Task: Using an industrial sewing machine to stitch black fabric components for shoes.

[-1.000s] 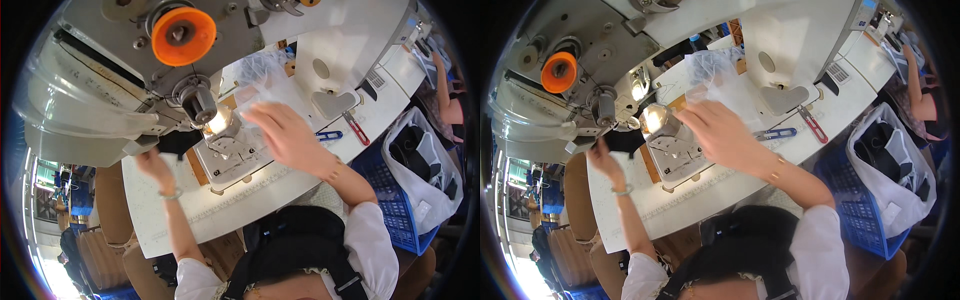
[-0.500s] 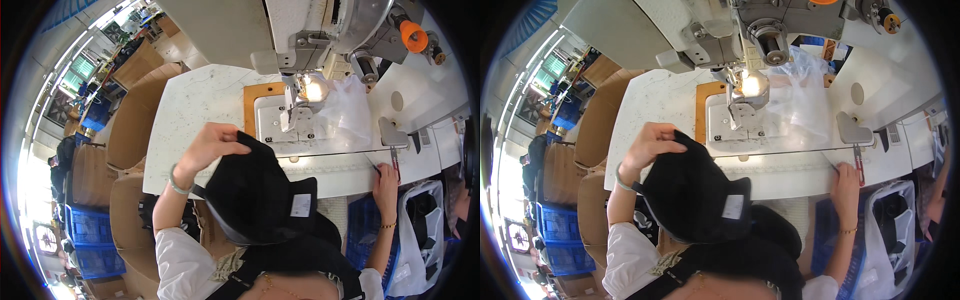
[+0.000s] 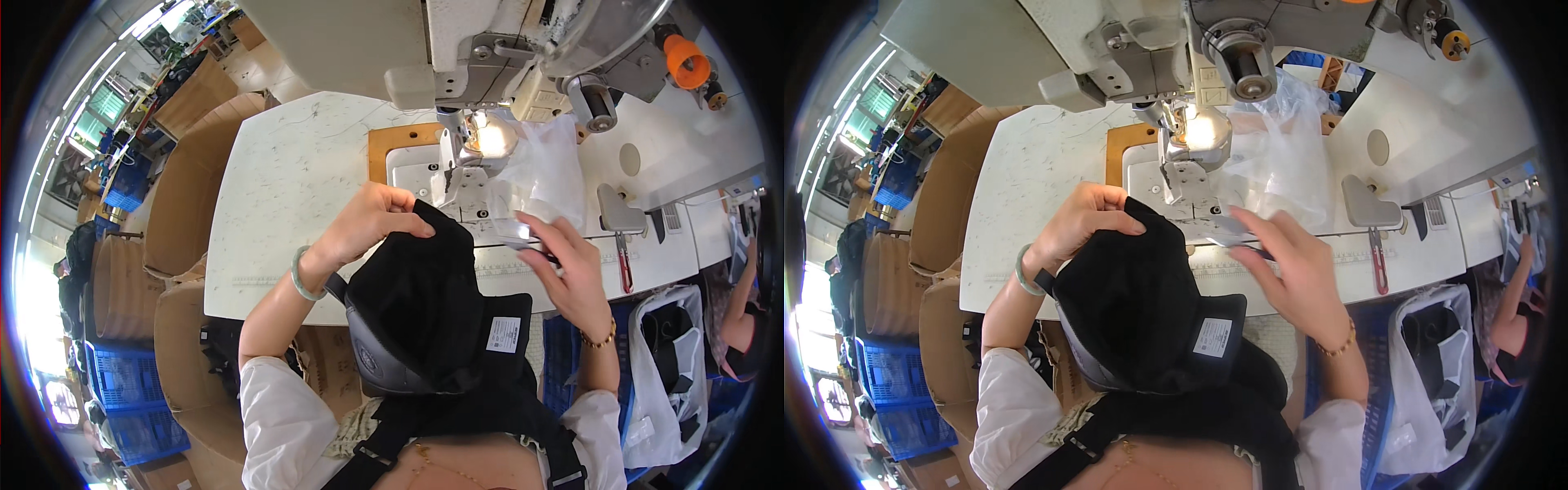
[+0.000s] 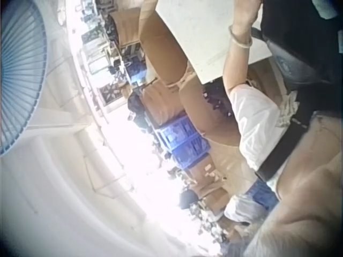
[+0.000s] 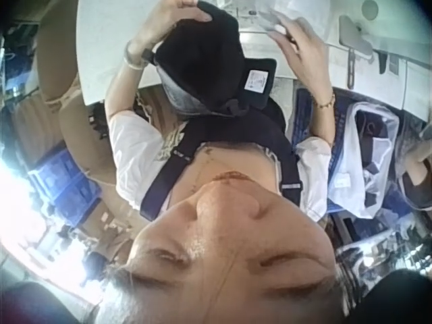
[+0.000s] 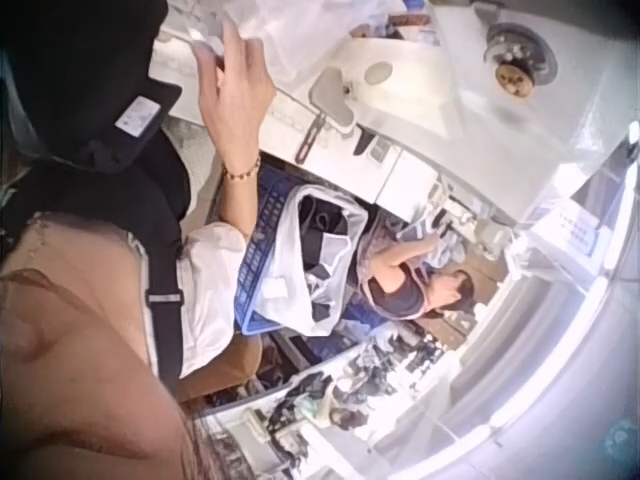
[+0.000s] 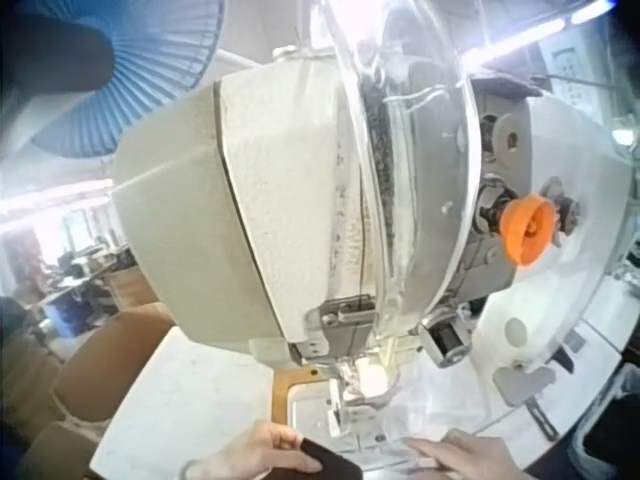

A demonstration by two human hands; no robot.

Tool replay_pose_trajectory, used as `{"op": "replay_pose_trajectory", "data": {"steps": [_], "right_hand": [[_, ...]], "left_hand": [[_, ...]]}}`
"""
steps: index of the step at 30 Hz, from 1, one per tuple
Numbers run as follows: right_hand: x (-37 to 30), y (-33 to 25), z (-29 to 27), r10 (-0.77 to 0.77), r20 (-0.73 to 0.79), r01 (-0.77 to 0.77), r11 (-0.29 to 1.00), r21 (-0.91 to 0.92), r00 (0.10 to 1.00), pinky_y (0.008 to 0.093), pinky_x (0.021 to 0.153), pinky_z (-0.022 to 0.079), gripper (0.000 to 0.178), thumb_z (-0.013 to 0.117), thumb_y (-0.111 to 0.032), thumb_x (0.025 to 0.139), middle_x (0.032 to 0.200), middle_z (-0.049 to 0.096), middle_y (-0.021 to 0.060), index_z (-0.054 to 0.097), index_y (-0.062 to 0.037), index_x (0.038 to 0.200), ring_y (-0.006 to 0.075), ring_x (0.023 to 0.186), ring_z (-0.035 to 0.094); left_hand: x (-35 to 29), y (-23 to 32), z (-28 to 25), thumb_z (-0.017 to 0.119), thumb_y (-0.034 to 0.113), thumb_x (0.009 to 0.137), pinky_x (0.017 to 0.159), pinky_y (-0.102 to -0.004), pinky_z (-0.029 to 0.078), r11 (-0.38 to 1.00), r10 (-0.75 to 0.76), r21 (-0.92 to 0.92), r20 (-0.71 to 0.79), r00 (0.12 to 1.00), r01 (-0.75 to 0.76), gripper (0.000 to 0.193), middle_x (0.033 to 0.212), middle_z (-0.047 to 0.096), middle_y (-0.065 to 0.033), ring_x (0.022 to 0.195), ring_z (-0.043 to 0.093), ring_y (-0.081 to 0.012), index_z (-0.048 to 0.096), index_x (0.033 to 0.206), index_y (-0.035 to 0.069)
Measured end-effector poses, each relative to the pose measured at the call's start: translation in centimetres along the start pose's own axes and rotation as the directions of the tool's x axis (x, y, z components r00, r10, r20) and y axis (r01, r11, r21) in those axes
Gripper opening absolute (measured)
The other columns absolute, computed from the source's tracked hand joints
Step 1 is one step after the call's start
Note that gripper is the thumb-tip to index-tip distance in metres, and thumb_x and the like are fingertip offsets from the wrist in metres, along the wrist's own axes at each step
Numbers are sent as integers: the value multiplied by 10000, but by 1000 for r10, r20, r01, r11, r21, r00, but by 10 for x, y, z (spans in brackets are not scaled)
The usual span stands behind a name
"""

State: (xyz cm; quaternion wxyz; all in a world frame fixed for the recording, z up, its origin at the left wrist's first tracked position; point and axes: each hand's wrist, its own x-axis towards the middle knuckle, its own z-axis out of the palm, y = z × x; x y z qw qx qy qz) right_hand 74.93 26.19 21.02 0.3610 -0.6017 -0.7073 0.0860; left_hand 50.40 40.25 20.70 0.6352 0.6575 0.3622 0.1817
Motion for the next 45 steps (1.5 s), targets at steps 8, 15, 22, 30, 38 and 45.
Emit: {"op": "replay_pose_trajectory", "data": {"steps": [8,15,22,30,38,45], "right_hand": [[33,-4,19,-200,111,185,974,131,973,272,531,447,308,686,-203,774,783,603,73,614,-71,1042,187,613,607],[42,13,42,-193,29,170,917,361,981,261,534,441,292,685,-179,777,764,597,74,621,-57,1034,179,597,586],[35,-2,15,-284,76,279,958,71,956,272,487,399,321,690,-200,750,696,538,43,625,-80,1041,177,548,528],[39,-15,17,-453,96,462,854,-240,886,283,465,391,281,695,-231,722,680,483,13,618,-82,947,162,519,504],[41,-13,13,-358,-78,336,918,-211,930,261,455,389,241,658,-204,781,713,497,23,590,-59,960,145,503,501],[36,-35,16,-127,579,-480,434,762,805,230,485,409,246,460,-195,949,804,529,57,455,-11,1112,71,580,533]], "left_hand": [[0,7,1,694,90,720,469,-166,270,1000,-15,-1,14,1000,15,204,553,538,50,518,409,18,552,578,55],[1,5,0,691,81,724,463,-174,255,1000,-9,-7,12,1000,9,207,547,520,61,514,389,20,541,583,61],[4,0,-1,701,110,718,455,-193,213,1000,-15,-7,21,1000,15,241,523,440,86,503,325,13,515,571,71],[-1,12,6,699,102,716,454,-186,239,998,-50,-24,-6,999,50,200,538,491,71,509,366,15,557,585,50],[0,7,-1,684,76,720,464,-182,259,999,-9,45,15,1000,9,171,520,437,87,500,349,7,569,596,53],[-15,17,-12,666,99,775,602,-147,355,981,-116,-137,145,983,136,257,789,562,46,718,486,8,596,997,-10]]}}
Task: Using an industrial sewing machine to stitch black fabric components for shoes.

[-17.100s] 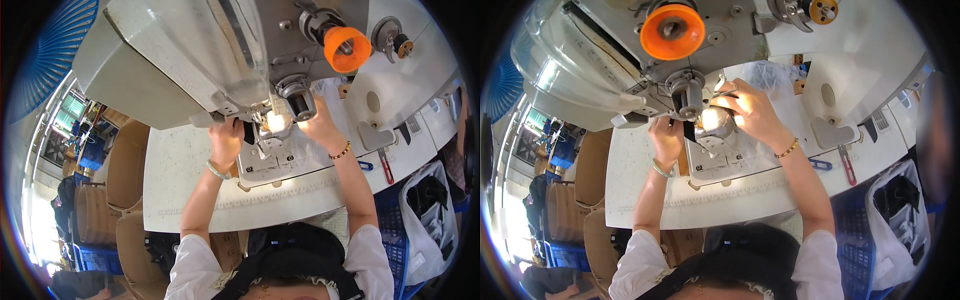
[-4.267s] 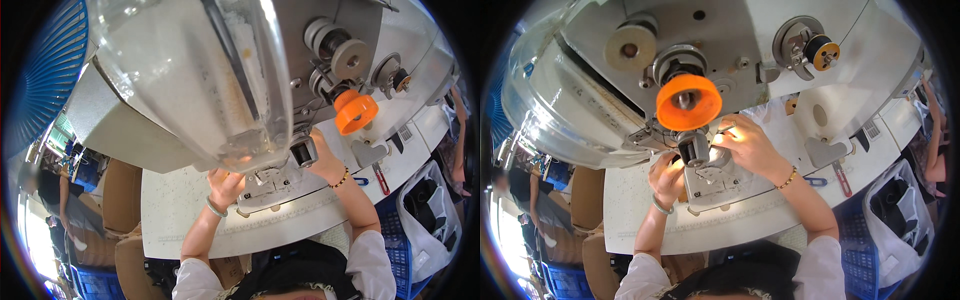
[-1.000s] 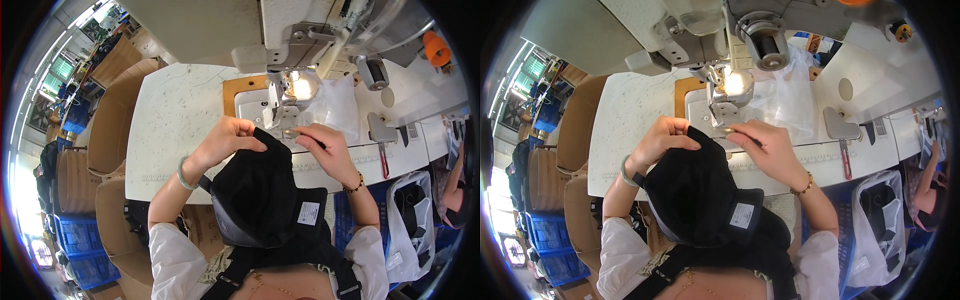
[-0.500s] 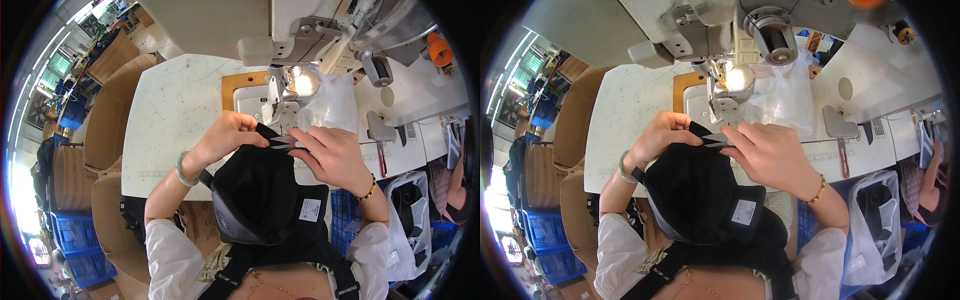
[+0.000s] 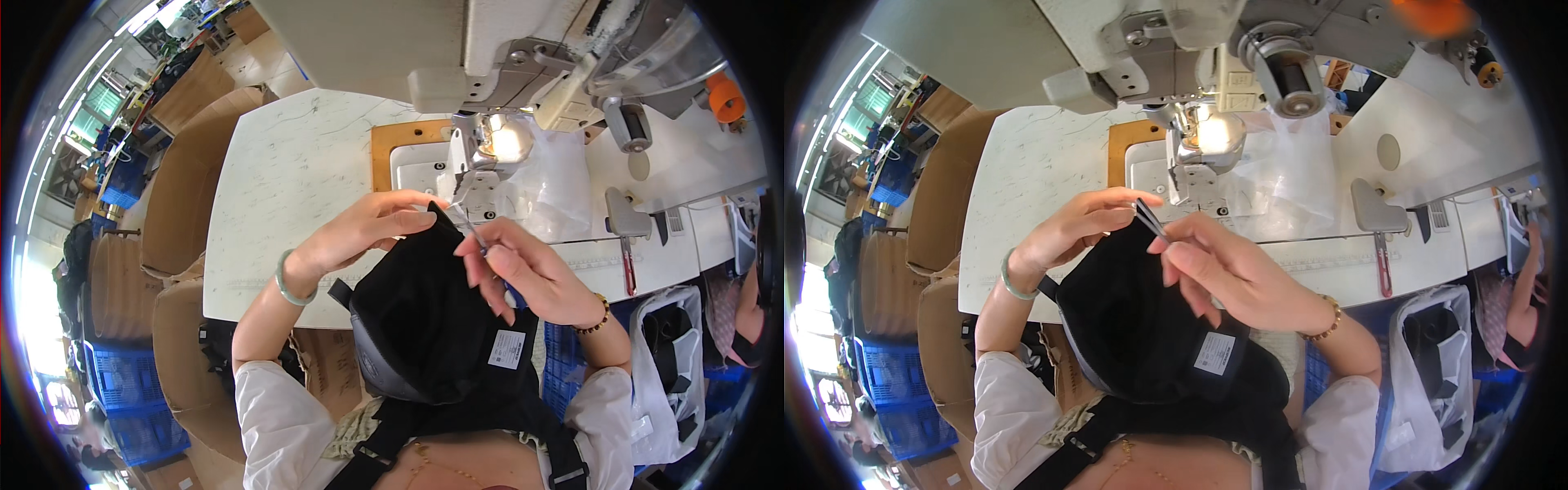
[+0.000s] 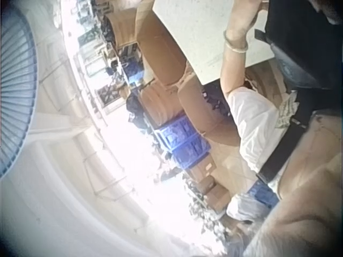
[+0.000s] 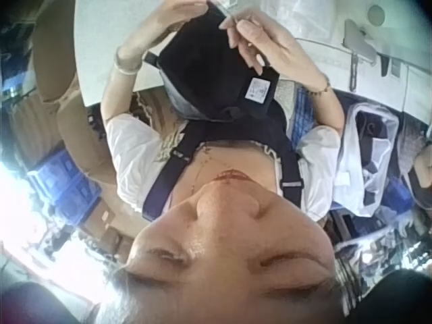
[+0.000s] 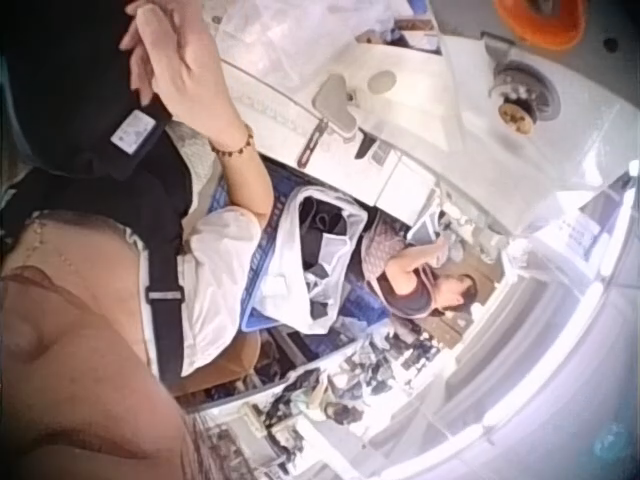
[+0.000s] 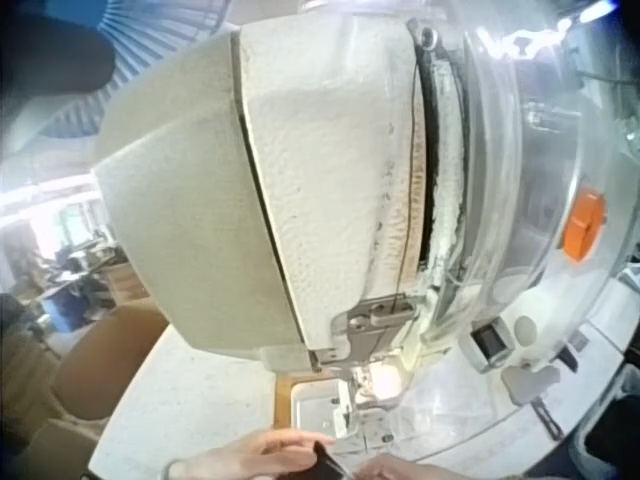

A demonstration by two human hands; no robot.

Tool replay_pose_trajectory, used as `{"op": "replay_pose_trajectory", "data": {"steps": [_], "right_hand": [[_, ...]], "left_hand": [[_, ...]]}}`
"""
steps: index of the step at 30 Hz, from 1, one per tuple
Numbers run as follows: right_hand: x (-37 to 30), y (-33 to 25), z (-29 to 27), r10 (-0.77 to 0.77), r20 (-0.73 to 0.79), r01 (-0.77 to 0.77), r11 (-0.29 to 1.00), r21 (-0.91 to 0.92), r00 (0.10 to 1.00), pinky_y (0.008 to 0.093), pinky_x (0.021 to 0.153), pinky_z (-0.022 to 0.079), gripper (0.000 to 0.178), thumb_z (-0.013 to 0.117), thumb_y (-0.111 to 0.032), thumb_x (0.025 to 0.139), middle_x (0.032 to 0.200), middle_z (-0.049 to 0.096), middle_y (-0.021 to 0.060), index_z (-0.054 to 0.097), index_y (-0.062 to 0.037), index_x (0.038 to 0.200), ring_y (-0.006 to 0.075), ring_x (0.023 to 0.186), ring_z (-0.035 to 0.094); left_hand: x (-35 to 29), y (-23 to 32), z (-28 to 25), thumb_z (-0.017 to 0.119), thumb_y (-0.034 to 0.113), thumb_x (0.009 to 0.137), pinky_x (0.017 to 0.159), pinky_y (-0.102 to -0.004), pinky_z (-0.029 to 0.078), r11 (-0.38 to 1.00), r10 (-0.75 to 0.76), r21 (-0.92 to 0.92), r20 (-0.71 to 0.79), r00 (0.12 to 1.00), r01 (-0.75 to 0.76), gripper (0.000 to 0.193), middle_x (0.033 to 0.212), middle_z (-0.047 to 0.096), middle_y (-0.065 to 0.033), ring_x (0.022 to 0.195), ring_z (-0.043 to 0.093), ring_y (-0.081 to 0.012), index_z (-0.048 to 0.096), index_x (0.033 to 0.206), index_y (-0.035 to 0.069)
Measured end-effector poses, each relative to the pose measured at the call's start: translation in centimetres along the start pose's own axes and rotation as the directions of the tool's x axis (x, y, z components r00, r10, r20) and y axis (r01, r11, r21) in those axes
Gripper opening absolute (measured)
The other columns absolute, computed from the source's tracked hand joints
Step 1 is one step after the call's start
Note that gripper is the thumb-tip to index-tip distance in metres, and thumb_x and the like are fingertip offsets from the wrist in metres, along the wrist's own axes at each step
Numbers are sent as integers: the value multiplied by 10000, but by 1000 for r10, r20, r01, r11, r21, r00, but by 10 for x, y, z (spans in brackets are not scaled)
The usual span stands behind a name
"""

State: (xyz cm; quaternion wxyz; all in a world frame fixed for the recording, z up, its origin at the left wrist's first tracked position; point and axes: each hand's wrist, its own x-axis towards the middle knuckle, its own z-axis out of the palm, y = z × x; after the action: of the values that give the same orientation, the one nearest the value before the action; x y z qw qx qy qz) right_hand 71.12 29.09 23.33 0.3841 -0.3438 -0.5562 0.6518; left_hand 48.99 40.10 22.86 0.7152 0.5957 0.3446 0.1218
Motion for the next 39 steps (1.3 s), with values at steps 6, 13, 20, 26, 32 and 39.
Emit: {"op": "replay_pose_trajectory", "data": {"steps": [6,13,20,26,32,39], "right_hand": [[26,16,12,-131,-18,118,938,-327,991,251,556,439,295,513,-248,924,831,534,72,461,-8,1087,126,560,523],[51,33,11,-498,152,389,416,-822,854,293,514,441,373,641,-255,815,772,509,63,481,-42,1076,192,562,551],[72,40,20,-588,320,451,85,-889,743,296,458,414,377,680,-252,763,745,539,25,501,-65,1036,180,537,549],[76,38,23,-562,288,448,168,-878,775,297,458,415,345,693,-234,749,685,547,27,516,-64,992,187,515,538],[86,44,21,-614,342,502,104,-858,712,298,441,410,326,700,-218,749,659,545,25,527,-60,975,183,511,544],[86,43,25,-595,128,425,391,-817,793,297,429,404,290,693,-231,769,623,527,28,545,-60,951,174,495,544]], "left_hand": [[-55,13,-10,755,312,723,708,-243,488,811,-37,584,-2,999,32,540,933,640,-98,846,597,-132,562,1071,-53],[-57,-9,-15,718,15,747,607,-175,446,950,38,311,-156,987,13,206,811,624,-45,758,567,-47,580,889,-42],[-55,-23,-28,722,27,746,615,-188,445,950,135,289,-52,990,-114,189,782,616,-26,731,553,-42,594,870,-34],[-50,-34,-43,735,85,742,509,-174,373,904,247,343,67,967,-255,205,677,581,8,605,477,-15,614,877,-11],[-48,-33,-49,751,41,707,580,-212,389,916,219,325,91,972,-236,177,677,529,7,641,463,-53,614,802,-18],[-52,-37,-53,757,43,694,510,-223,268,943,161,295,9,987,-156,185,606,418,39,588,349,-49,597,768,-12]]}}
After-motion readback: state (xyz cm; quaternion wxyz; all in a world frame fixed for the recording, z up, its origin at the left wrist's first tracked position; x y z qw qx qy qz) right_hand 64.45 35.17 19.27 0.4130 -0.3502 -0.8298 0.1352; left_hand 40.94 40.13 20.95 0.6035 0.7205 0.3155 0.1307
